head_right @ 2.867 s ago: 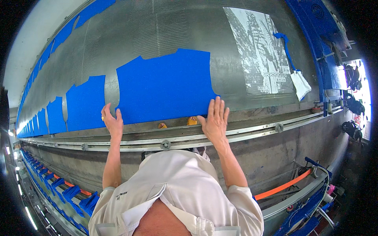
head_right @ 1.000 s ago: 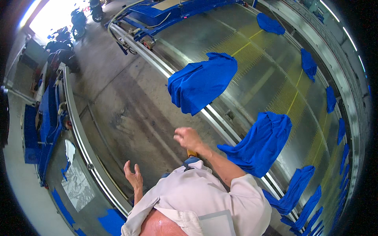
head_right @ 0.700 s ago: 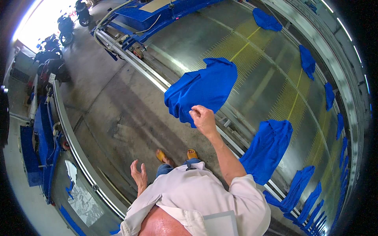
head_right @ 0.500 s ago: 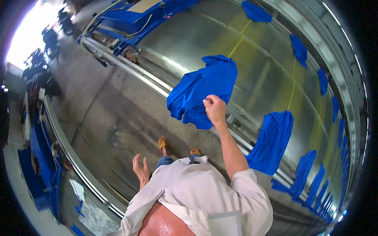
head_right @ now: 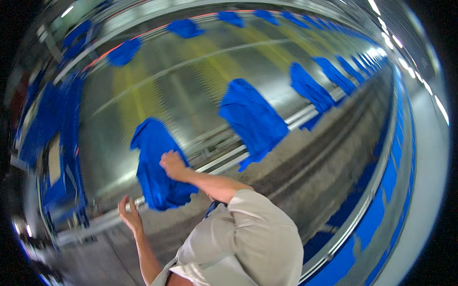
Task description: The person repeatedly picks up blue shirts from a conveyor belt, folds them in half, and places them back on the belt. The shirts are handled one at a time in a continuous loop.
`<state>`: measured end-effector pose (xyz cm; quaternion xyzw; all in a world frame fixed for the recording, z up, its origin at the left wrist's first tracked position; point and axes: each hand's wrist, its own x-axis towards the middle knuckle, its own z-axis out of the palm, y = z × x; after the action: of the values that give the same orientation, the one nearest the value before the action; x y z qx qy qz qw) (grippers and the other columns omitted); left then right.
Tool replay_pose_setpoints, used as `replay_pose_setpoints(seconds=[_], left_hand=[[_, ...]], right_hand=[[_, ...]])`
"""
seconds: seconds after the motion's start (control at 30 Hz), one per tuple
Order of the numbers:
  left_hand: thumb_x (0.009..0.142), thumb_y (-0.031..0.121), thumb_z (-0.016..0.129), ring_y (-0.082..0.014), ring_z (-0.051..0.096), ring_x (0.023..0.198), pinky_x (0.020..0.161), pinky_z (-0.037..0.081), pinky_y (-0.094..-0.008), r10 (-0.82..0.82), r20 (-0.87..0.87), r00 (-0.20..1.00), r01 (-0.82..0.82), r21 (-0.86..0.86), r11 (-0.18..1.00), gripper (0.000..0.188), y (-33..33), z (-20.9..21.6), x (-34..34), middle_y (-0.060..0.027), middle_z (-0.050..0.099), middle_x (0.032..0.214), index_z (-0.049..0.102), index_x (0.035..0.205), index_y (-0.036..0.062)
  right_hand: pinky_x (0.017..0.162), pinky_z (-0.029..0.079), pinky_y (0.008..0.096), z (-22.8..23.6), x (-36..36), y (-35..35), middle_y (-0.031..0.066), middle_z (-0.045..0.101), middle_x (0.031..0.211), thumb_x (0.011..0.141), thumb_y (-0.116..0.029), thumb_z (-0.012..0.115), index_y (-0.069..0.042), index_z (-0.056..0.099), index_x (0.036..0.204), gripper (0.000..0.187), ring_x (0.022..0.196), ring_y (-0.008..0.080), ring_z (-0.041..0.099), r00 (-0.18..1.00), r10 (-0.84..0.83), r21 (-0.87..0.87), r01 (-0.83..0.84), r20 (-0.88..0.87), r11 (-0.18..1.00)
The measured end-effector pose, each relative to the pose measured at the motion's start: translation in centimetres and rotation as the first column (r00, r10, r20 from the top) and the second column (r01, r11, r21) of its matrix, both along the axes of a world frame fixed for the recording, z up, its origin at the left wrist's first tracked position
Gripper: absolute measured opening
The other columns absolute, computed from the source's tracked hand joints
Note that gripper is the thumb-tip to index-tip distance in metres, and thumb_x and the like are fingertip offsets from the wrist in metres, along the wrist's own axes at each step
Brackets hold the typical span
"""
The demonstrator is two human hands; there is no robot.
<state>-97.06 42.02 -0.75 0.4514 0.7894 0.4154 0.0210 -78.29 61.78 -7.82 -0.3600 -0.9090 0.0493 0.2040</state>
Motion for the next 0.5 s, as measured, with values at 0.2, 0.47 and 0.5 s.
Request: replay_pose_setpoints(seconds=[0.2,0.47,0.5], left_hand=[[0.080,0.015,0.068,-0.0344,0.055,0.097,0.090,0.041,-0.0448,-0.184,-0.209,0.960,0.143,-0.198,0.970,0.036,9.5,-4.4,-2.4,-0.0166,0.060,0.103,0.064,0.112,-0.0030],[0.078,0.009,0.069,-0.0326,0.056,0.086,0.078,0.043,-0.0436,-0.203,-0.233,0.951,0.162,-0.185,0.969,0.020,11.8,-6.9,-4.0,-0.0162,0.058,0.089,0.069,0.095,-0.0013],[0.078,0.008,0.069,-0.0323,0.056,0.084,0.076,0.043,-0.0432,-0.201,-0.247,0.948,0.168,-0.150,0.974,0.017,12.0,-7.0,-4.2,-0.0160,0.058,0.086,0.069,0.092,-0.0016]], right_hand=[[0.073,0.044,0.0436,-1.4,0.8,0.7,0.0084,0.059,0.082,0.067,-0.011,0.067,-0.009,0.066,0.074,0.008,0.084,0.0295,0.057,0.960,-0.031,-0.333,-0.066,-0.278,0.941],[0.050,0.042,0.0347,-0.5,1.1,1.5,0.0059,0.057,0.068,0.083,-0.012,0.067,0.001,0.059,0.084,0.015,0.052,0.0168,0.052,0.629,-0.507,-0.797,-0.352,-0.590,0.491],[0.049,0.042,0.0331,-0.1,1.0,1.6,0.0042,0.056,0.067,0.084,-0.011,0.066,0.001,0.058,0.085,0.014,0.052,0.0141,0.050,0.585,-0.545,-0.798,-0.391,-0.600,0.458]])
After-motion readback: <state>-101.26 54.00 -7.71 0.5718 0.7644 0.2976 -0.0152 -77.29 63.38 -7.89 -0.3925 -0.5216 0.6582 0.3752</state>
